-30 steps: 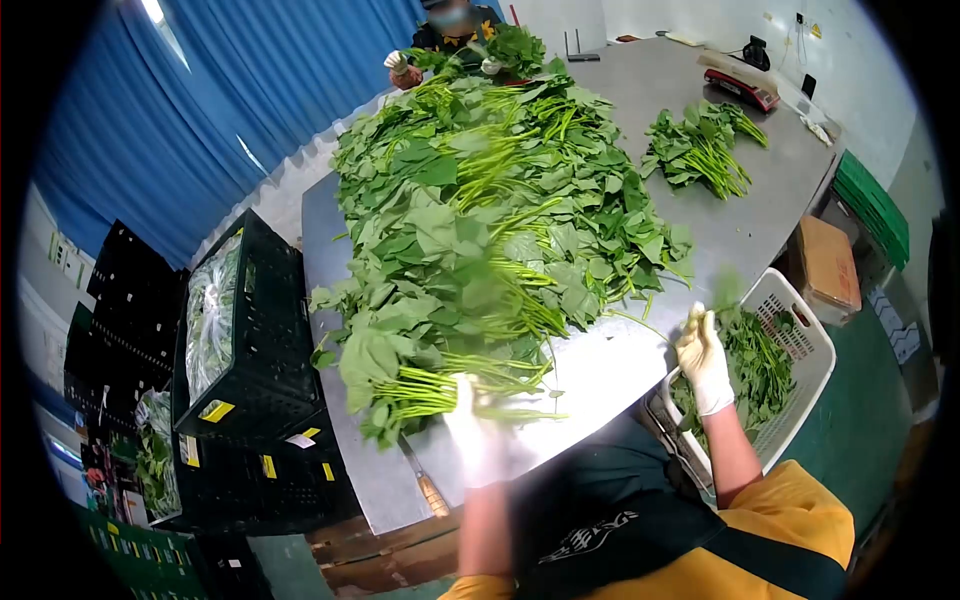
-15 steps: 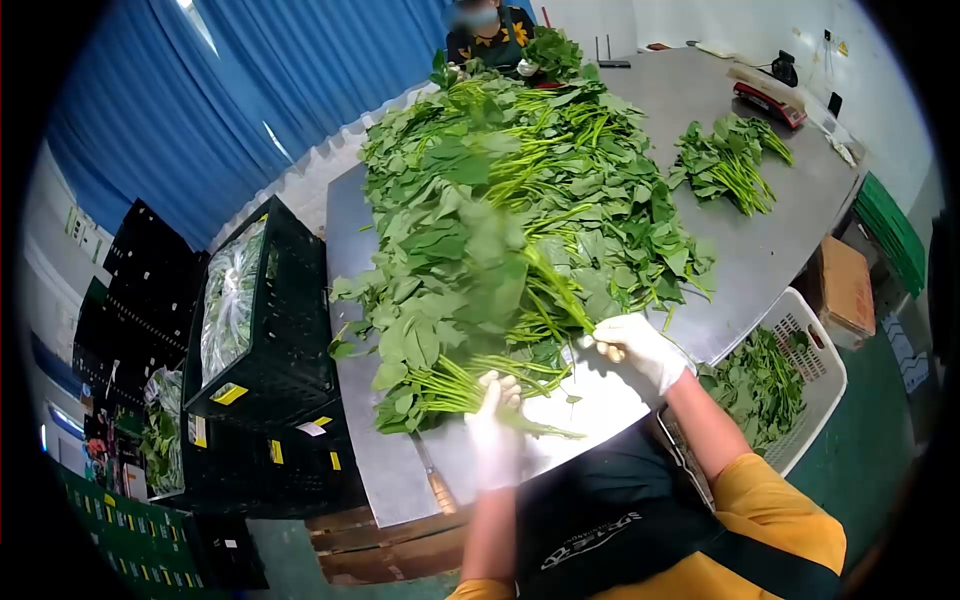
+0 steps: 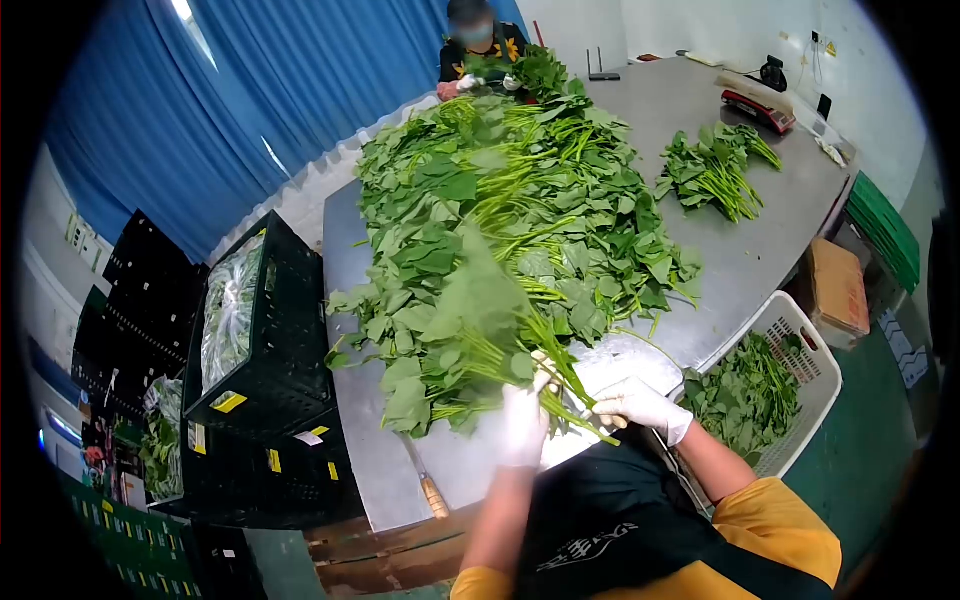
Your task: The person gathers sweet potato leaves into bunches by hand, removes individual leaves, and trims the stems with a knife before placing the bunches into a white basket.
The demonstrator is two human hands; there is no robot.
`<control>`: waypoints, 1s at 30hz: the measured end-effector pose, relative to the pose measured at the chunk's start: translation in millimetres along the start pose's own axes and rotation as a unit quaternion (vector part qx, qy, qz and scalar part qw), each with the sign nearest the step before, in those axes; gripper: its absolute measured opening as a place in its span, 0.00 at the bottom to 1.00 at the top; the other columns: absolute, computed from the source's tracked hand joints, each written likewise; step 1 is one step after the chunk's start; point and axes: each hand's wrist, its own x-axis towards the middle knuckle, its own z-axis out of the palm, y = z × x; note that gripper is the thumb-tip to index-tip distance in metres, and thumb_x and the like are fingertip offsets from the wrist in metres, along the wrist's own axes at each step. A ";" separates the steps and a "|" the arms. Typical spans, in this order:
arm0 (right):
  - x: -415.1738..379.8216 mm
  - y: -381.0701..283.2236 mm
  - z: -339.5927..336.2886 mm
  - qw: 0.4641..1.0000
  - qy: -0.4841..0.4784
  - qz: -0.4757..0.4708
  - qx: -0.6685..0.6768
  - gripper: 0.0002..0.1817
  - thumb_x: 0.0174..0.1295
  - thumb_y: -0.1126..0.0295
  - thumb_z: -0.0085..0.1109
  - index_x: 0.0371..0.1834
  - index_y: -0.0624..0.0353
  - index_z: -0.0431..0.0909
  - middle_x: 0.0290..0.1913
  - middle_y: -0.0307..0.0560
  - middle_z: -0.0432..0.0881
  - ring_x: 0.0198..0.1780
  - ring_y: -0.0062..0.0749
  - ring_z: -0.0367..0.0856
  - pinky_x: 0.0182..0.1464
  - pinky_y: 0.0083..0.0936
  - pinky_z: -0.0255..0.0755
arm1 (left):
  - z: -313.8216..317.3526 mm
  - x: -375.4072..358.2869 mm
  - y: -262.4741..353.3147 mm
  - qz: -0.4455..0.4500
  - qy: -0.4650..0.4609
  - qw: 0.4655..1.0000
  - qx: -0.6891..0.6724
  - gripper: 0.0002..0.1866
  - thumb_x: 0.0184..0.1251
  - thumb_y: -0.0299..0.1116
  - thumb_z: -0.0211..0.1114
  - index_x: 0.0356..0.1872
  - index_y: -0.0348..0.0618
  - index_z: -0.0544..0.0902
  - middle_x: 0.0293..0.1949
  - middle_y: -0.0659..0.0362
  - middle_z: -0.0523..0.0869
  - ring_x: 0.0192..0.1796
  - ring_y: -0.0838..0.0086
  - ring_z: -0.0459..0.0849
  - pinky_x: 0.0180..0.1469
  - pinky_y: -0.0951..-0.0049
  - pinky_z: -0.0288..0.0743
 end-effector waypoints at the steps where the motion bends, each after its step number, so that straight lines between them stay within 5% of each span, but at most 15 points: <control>1: 1.6 5.5 -2.6 1.000 -0.006 -0.011 -0.019 0.11 0.65 0.72 0.55 0.42 0.66 0.84 0.22 0.37 0.77 0.19 0.14 0.67 0.23 0.12 0.62 | 4.0 -8.6 5.8 0.147 -0.024 0.974 0.173 0.09 0.58 0.16 0.62 0.39 0.35 0.79 0.32 0.59 0.81 0.30 0.79 0.77 0.30 0.81 0.70; 4: 2.0 4.9 6.2 0.997 0.035 -0.008 -0.062 0.15 0.62 0.64 0.61 0.45 0.64 0.81 0.23 0.39 0.78 0.22 0.20 0.72 0.27 0.18 0.68 | 6.8 -10.3 2.9 0.338 -0.015 0.874 0.350 0.08 0.58 0.16 0.62 0.38 0.38 0.79 0.30 0.61 0.80 0.29 0.79 0.77 0.30 0.80 0.69; 6: 9.6 12.7 17.7 0.890 0.179 -0.235 -0.346 0.19 0.56 0.59 0.66 0.46 0.60 0.81 0.25 0.44 0.79 0.23 0.29 0.76 0.30 0.25 0.72 | 15.7 -15.6 9.5 0.083 0.008 0.984 0.159 0.08 0.58 0.16 0.62 0.38 0.37 0.80 0.31 0.61 0.80 0.31 0.80 0.76 0.32 0.79 0.70; 7: 11.2 7.3 25.3 0.895 0.214 -0.221 -0.323 0.21 0.51 0.56 0.68 0.44 0.58 0.82 0.26 0.49 0.79 0.27 0.36 0.79 0.34 0.29 0.74 | 16.8 -14.0 -2.1 0.075 -0.014 0.997 0.016 0.08 0.58 0.18 0.64 0.39 0.36 0.81 0.33 0.61 0.82 0.31 0.80 0.76 0.33 0.79 0.70; 11: 14.7 13.8 37.6 0.909 0.253 -0.229 -0.239 0.12 0.55 0.72 0.65 0.42 0.65 0.83 0.30 0.47 0.84 0.34 0.25 0.81 0.40 0.21 0.74 | 26.9 -21.3 -4.9 0.122 0.052 0.989 0.066 0.09 0.58 0.19 0.66 0.40 0.33 0.81 0.34 0.62 0.82 0.30 0.79 0.76 0.33 0.78 0.69; 15: 11.2 34.9 12.8 0.935 0.212 -0.210 0.193 0.07 0.64 0.73 0.54 0.40 0.62 0.82 0.38 0.42 0.84 0.38 0.28 0.82 0.43 0.25 0.76 | 9.0 -2.4 -16.6 0.083 0.107 0.991 -0.011 0.12 0.58 0.20 0.66 0.44 0.33 0.80 0.36 0.60 0.83 0.31 0.78 0.77 0.34 0.76 0.70; 16: 12.5 52.5 -3.2 0.895 0.160 -0.245 0.336 0.08 0.65 0.72 0.54 0.43 0.60 0.81 0.40 0.41 0.84 0.37 0.27 0.82 0.44 0.25 0.76 | -10.4 12.1 -26.5 0.086 0.107 0.990 -0.011 0.12 0.58 0.20 0.66 0.44 0.33 0.80 0.36 0.60 0.83 0.31 0.78 0.77 0.34 0.76 0.70; 18: 12.1 87.7 -54.7 0.666 0.160 -0.280 0.672 0.13 0.67 0.65 0.55 0.51 0.56 0.76 0.44 0.41 0.84 0.38 0.25 0.82 0.46 0.25 0.77 | -45.7 29.1 -36.1 0.093 0.133 0.984 -0.072 0.11 0.59 0.19 0.64 0.44 0.34 0.79 0.38 0.58 0.83 0.34 0.76 0.79 0.37 0.75 0.73; 20: -8.4 94.8 -110.6 0.639 0.237 -0.383 0.624 0.22 0.64 0.58 0.59 0.58 0.54 0.72 0.41 0.40 0.83 0.40 0.23 0.81 0.45 0.21 0.76 | -42.3 14.0 6.4 0.131 0.160 0.976 -0.064 0.12 0.59 0.19 0.63 0.45 0.33 0.79 0.37 0.57 0.83 0.35 0.75 0.79 0.41 0.74 0.75; 24: 8.3 24.5 -73.9 0.737 0.090 -0.324 0.586 0.46 0.58 0.38 0.52 0.70 0.62 0.57 0.56 0.49 0.78 0.46 0.30 0.80 0.45 0.26 0.78 | -36.5 2.4 16.9 0.126 0.118 0.985 -0.003 0.10 0.59 0.20 0.64 0.42 0.33 0.79 0.35 0.58 0.82 0.34 0.76 0.79 0.38 0.74 0.74; 26: 21.8 -12.6 -25.4 0.978 0.058 -0.151 0.133 0.29 0.63 0.60 0.59 0.62 0.69 0.67 0.49 0.53 0.82 0.46 0.35 0.82 0.47 0.31 0.79 | -29.7 2.4 3.2 0.120 0.081 0.989 0.044 0.09 0.59 0.20 0.65 0.41 0.33 0.80 0.34 0.59 0.83 0.34 0.76 0.79 0.37 0.75 0.73; 27: 30.0 -20.6 2.1 0.983 0.033 -0.100 0.152 0.17 0.60 0.70 0.58 0.50 0.69 0.77 0.45 0.51 0.83 0.45 0.34 0.83 0.50 0.29 0.77 | -26.7 1.3 -3.3 0.094 0.060 0.992 0.062 0.08 0.58 0.21 0.66 0.39 0.33 0.81 0.33 0.59 0.83 0.33 0.77 0.79 0.36 0.76 0.73; 28: 46.3 -14.5 8.5 0.922 0.009 -0.311 -0.229 0.11 0.60 0.71 0.58 0.41 0.68 0.81 0.41 0.46 0.84 0.38 0.27 0.81 0.43 0.23 0.75 | -24.5 0.0 -8.3 0.069 0.040 0.994 0.080 0.07 0.58 0.21 0.67 0.37 0.33 0.82 0.32 0.59 0.83 0.32 0.77 0.79 0.36 0.76 0.72; 29: 48.5 -24.2 25.8 0.996 -0.003 -0.081 -0.031 0.09 0.60 0.72 0.59 0.38 0.66 0.82 0.33 0.39 0.82 0.32 0.20 0.76 0.35 0.18 0.70 | -8.9 -8.4 1.3 0.057 0.058 0.996 0.028 0.07 0.57 0.22 0.69 0.35 0.31 0.84 0.32 0.59 0.84 0.32 0.77 0.80 0.36 0.77 0.72; 30: 48.1 -33.3 39.3 0.996 0.028 -0.080 0.023 0.07 0.60 0.70 0.60 0.33 0.64 0.83 0.26 0.35 0.78 0.28 0.17 0.70 0.32 0.17 0.65 | -7.3 -11.3 3.9 0.057 0.059 0.996 0.029 0.07 0.57 0.22 0.69 0.35 0.31 0.84 0.32 0.59 0.84 0.32 0.77 0.80 0.36 0.77 0.72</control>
